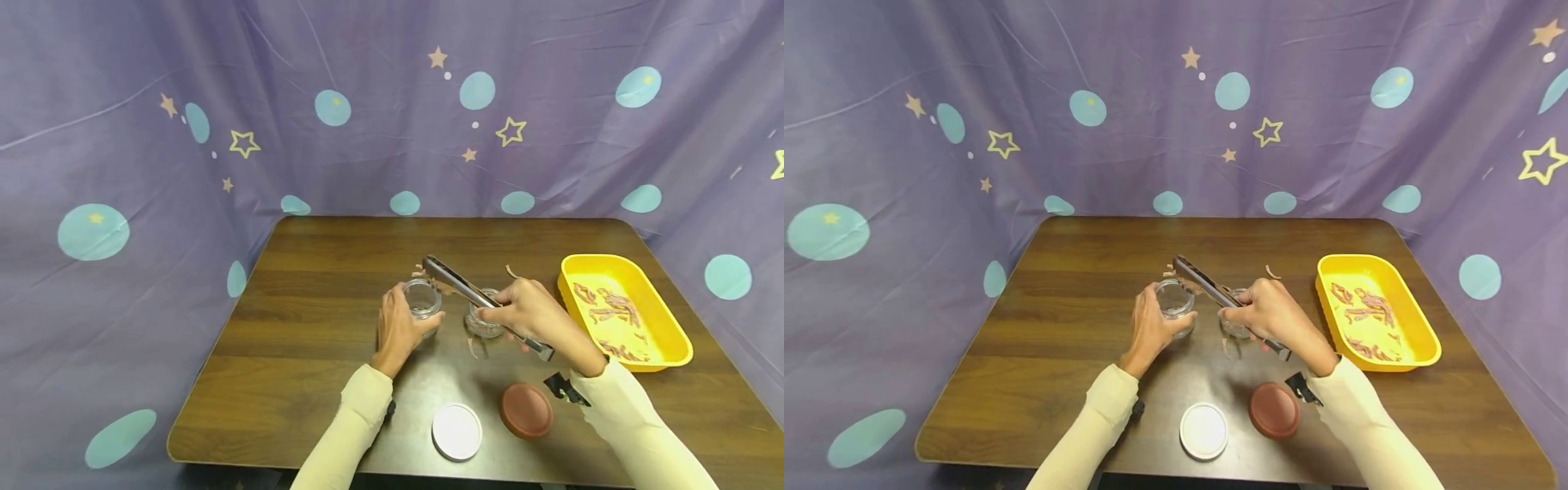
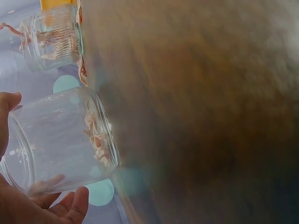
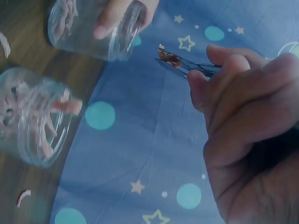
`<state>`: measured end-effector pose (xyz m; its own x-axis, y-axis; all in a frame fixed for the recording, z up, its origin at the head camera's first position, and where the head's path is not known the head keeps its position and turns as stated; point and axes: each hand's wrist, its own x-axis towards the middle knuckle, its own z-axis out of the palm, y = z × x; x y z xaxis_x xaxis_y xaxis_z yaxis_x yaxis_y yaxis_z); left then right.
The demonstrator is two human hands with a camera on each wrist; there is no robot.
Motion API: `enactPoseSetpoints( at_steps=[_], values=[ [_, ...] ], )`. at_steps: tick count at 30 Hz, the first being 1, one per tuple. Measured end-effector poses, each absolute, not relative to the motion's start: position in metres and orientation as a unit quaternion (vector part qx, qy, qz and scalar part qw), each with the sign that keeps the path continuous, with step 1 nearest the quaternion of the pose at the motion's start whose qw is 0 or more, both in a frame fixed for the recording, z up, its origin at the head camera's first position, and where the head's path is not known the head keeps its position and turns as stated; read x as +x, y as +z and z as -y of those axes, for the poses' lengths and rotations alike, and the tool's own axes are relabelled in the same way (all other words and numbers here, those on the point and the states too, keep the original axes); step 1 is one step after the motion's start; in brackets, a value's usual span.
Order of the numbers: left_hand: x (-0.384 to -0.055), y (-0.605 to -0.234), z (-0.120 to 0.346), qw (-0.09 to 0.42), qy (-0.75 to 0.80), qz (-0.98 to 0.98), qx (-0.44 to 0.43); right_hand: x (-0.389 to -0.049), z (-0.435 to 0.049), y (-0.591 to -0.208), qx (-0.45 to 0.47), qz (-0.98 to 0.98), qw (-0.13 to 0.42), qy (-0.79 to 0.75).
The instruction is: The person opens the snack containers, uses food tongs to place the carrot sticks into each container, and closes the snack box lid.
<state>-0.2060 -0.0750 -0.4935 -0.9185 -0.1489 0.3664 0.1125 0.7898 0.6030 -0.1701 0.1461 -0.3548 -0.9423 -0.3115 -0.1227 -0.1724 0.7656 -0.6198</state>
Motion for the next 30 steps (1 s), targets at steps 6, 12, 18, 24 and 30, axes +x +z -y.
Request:
enactPoseSetpoints(
  at_steps=[6,12,18,24,30],
  values=[
    [-0.206,-0.492,0.074,0.19,-0.324,0.927,0.012,-0.17,-0.136,-0.361,-0.151,-0.924,0.114,-0.332],
    [-0.206,-0.493,0.075,0.193,-0.316,0.929,0.01,-0.171,-0.129,-0.364,-0.149,-0.926,0.122,-0.326],
    [-0.207,-0.494,0.074,0.193,-0.321,0.927,0.007,-0.171,-0.128,-0.364,-0.151,-0.927,0.13,-0.317],
    [-0.207,-0.494,0.073,0.186,-0.326,0.927,0.008,-0.169,-0.138,-0.366,-0.117,-0.934,0.126,-0.313],
    [-0.206,-0.494,0.073,0.2,-0.333,0.921,0.015,-0.167,-0.17,-0.369,-0.072,-0.942,0.102,-0.313]
  ],
)
